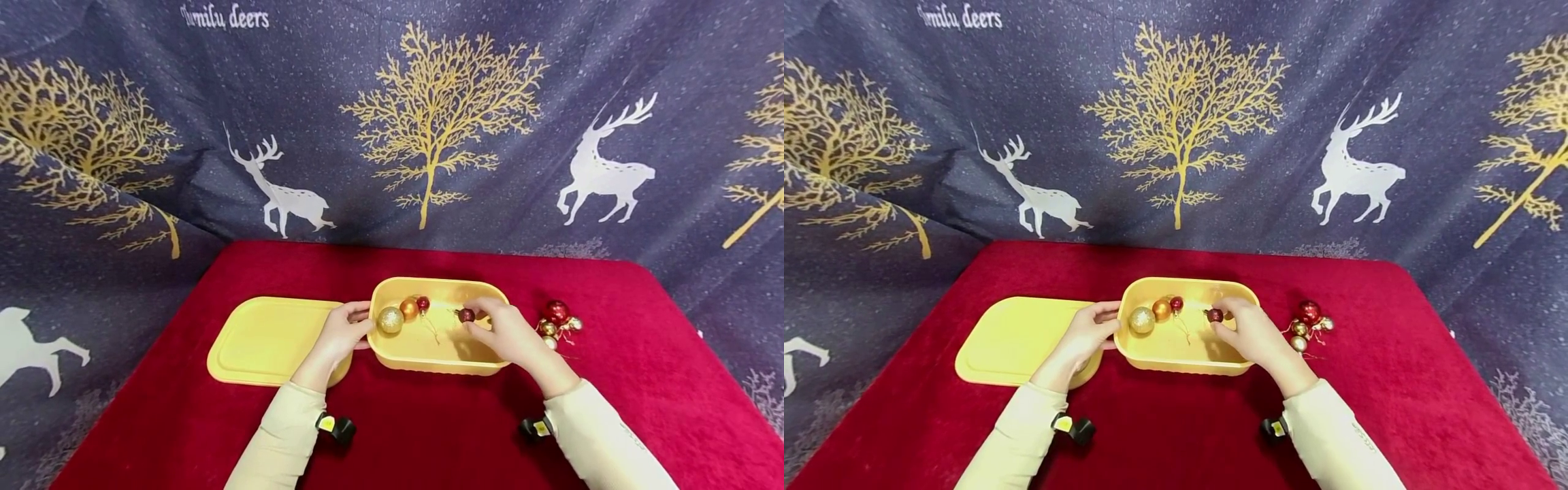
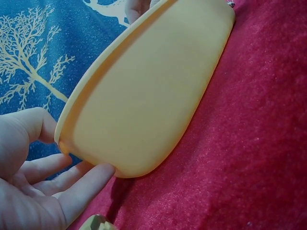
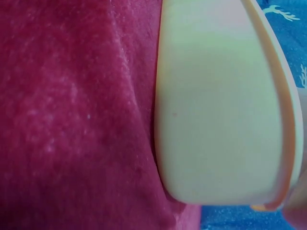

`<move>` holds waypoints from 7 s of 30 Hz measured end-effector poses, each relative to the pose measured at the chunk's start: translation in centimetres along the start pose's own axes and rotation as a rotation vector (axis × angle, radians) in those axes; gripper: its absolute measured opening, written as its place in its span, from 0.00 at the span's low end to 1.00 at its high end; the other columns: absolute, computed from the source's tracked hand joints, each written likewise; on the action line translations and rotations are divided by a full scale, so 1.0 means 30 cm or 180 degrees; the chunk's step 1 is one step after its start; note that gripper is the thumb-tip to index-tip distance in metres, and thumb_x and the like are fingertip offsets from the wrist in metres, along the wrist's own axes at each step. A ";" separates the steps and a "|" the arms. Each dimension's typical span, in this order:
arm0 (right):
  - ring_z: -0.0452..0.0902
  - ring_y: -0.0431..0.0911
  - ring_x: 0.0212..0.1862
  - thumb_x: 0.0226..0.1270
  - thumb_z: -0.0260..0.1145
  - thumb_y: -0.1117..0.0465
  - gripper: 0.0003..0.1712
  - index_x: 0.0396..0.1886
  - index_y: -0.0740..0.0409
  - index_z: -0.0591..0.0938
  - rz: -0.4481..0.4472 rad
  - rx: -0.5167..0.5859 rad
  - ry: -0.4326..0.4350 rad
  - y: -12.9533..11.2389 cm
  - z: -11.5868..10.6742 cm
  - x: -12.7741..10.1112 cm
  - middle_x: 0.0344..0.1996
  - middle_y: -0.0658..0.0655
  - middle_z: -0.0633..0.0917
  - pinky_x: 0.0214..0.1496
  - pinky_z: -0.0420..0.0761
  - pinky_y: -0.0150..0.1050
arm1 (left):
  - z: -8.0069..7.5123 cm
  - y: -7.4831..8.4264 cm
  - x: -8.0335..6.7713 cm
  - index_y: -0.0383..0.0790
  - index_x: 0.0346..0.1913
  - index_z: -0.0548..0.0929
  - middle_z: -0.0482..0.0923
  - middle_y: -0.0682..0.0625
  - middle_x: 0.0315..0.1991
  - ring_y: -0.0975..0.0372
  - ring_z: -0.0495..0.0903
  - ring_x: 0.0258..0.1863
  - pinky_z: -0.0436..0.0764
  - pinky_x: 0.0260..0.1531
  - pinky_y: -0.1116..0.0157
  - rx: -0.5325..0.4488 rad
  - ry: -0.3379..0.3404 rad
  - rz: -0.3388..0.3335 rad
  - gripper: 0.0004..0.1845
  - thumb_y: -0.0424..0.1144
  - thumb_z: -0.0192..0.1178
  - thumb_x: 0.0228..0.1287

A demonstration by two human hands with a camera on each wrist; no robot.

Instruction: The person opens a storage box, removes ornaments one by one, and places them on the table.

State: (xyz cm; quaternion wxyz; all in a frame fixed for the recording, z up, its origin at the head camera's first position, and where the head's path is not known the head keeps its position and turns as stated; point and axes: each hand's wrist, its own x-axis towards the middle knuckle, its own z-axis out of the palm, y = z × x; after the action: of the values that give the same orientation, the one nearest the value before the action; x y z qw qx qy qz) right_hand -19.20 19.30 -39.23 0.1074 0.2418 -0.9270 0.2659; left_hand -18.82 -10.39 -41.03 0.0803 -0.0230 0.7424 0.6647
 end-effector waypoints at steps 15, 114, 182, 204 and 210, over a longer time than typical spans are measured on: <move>0.82 0.45 0.38 0.53 0.70 0.65 0.14 0.42 0.56 0.81 0.0013 0.0175 0.0425 0.025 -0.055 -0.048 0.34 0.49 0.85 0.36 0.81 0.42 | -0.002 -0.008 0.007 0.31 0.62 0.72 0.75 0.31 0.57 0.45 0.80 0.49 0.86 0.35 0.57 -0.0025 -0.0011 -0.0001 0.26 0.28 0.53 0.57; 0.83 0.52 0.36 0.56 0.69 0.60 0.11 0.37 0.61 0.83 0.0895 -0.0497 0.0386 0.223 -0.228 -0.248 0.34 0.60 0.87 0.35 0.79 0.40 | -0.001 -0.018 0.011 0.30 0.61 0.73 0.76 0.32 0.54 0.51 0.81 0.45 0.86 0.33 0.59 0.0014 0.0033 0.0023 0.26 0.28 0.53 0.56; 0.82 0.51 0.42 0.58 0.68 0.61 0.16 0.45 0.63 0.81 0.0202 0.0396 0.0201 -0.039 0.000 0.022 0.42 0.60 0.84 0.44 0.83 0.48 | -0.004 -0.017 0.010 0.32 0.60 0.73 0.76 0.32 0.55 0.50 0.82 0.44 0.86 0.33 0.59 -0.0031 0.0013 0.0006 0.25 0.28 0.54 0.57; 0.81 0.55 0.46 0.59 0.66 0.55 0.25 0.54 0.63 0.77 0.0159 0.0259 -0.0436 -0.105 0.073 0.096 0.53 0.62 0.79 0.49 0.81 0.47 | -0.005 -0.023 0.016 0.31 0.60 0.73 0.77 0.33 0.54 0.50 0.82 0.45 0.86 0.34 0.58 -0.0038 -0.0001 0.0036 0.25 0.28 0.54 0.57; 0.80 0.56 0.48 0.59 0.66 0.54 0.27 0.55 0.65 0.76 0.0126 -0.0026 -0.0580 -0.109 0.095 0.116 0.56 0.64 0.78 0.51 0.80 0.48 | -0.006 -0.020 0.016 0.31 0.60 0.73 0.77 0.33 0.53 0.51 0.82 0.43 0.86 0.33 0.58 -0.0073 0.0008 0.0031 0.25 0.27 0.54 0.56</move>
State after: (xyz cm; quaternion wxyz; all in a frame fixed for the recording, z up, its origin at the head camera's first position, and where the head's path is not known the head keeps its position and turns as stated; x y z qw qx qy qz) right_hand -20.75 13.96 -39.01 0.0183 0.2461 -0.9386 0.2412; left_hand -19.23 -10.60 -41.69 0.0759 -0.0211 0.7349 0.6736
